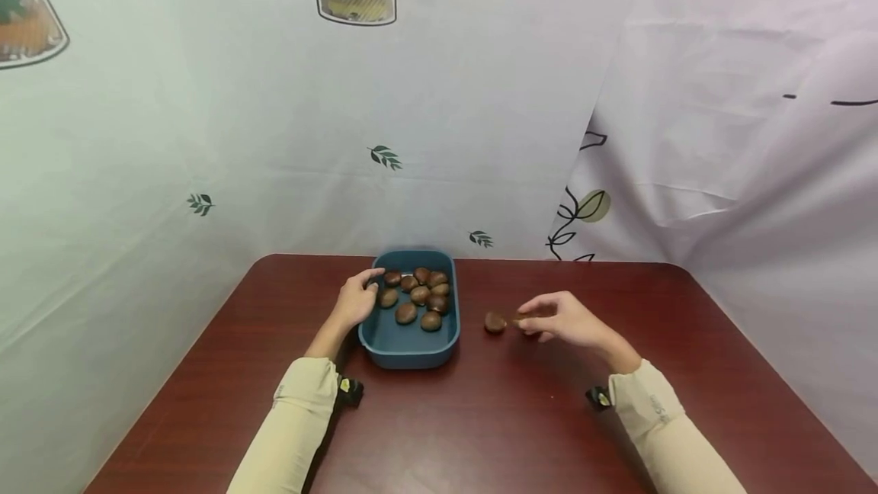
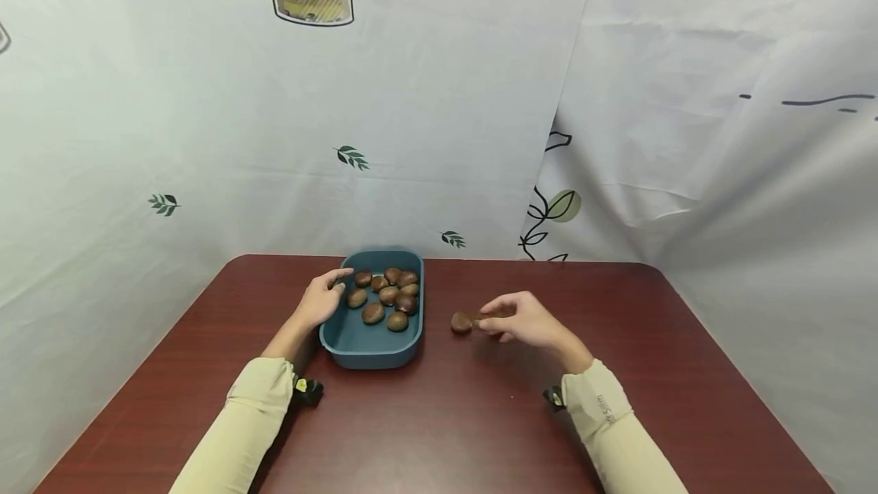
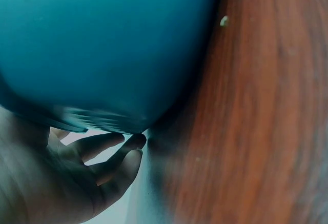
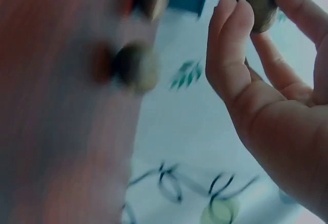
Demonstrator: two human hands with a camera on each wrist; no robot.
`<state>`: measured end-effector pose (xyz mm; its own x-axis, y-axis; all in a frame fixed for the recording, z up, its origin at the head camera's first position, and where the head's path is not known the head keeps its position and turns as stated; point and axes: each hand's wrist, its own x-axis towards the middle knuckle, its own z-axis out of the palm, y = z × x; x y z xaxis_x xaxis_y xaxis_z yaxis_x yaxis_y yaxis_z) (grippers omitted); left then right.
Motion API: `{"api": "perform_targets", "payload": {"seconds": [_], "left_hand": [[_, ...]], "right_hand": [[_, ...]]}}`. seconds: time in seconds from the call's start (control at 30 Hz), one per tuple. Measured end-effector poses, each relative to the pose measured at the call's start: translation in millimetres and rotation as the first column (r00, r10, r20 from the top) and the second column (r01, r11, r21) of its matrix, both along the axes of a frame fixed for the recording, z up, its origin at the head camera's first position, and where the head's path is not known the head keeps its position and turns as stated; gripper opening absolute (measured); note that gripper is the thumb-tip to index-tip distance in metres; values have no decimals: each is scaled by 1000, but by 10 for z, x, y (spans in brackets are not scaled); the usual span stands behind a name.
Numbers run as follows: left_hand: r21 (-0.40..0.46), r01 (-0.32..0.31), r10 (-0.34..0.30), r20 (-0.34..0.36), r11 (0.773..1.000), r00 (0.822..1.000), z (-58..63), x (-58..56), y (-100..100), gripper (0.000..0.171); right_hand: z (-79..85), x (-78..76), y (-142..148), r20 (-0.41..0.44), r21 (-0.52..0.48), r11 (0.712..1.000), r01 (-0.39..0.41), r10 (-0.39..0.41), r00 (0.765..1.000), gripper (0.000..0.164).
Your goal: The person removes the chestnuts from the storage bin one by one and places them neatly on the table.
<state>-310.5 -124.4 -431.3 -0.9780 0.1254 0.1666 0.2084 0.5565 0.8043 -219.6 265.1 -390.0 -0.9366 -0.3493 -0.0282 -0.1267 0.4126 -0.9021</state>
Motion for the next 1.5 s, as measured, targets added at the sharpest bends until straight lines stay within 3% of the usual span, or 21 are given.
{"api": "perform_targets", "payload": {"seconds": [0.13, 0.3, 0.47, 0.83, 1.03, 1.23, 1.33, 1.5], "left_hand": [[-9, -12, 12, -4, 1000, 1000, 17, 5, -19, 42], [-11, -22, 22, 3, 1000, 1000, 14, 8, -19, 42], [-7, -17, 17, 6, 1000, 1000, 9, 14, -7, 42], [-11, 25, -25, 4, 1000, 1000, 35, 4, -27, 43], [97, 71, -77, 56, 993, 995, -5, -21, -113, 44], [164, 73, -92, 111, 984, 990, -44, -9, -158, 44], [158, 64, -83, 122, 985, 989, -55, 0, -163, 45], [116, 58, -70, 101, 992, 992, -42, 2, -131, 45]], "right_hand": [[-87, 11, 235, 0, 24, 993, 115, -115, 993, 38], [-184, -12, 395, 54, 58, 968, 246, -249, 967, 39], [-241, -12, 474, 93, 105, 961, 256, -266, 959, 40], [-245, 14, 429, 45, 213, 932, 293, -309, 950, 45], [-213, 25, 428, 60, 247, 921, 302, -326, 944, 55], [-210, 16, 437, 73, 259, 919, 298, -326, 943, 58], [-168, 21, 419, 23, 287, 908, 305, -325, 945, 60], [-15, 60, 246, -156, 349, 864, 363, -328, 932, 57]]}}
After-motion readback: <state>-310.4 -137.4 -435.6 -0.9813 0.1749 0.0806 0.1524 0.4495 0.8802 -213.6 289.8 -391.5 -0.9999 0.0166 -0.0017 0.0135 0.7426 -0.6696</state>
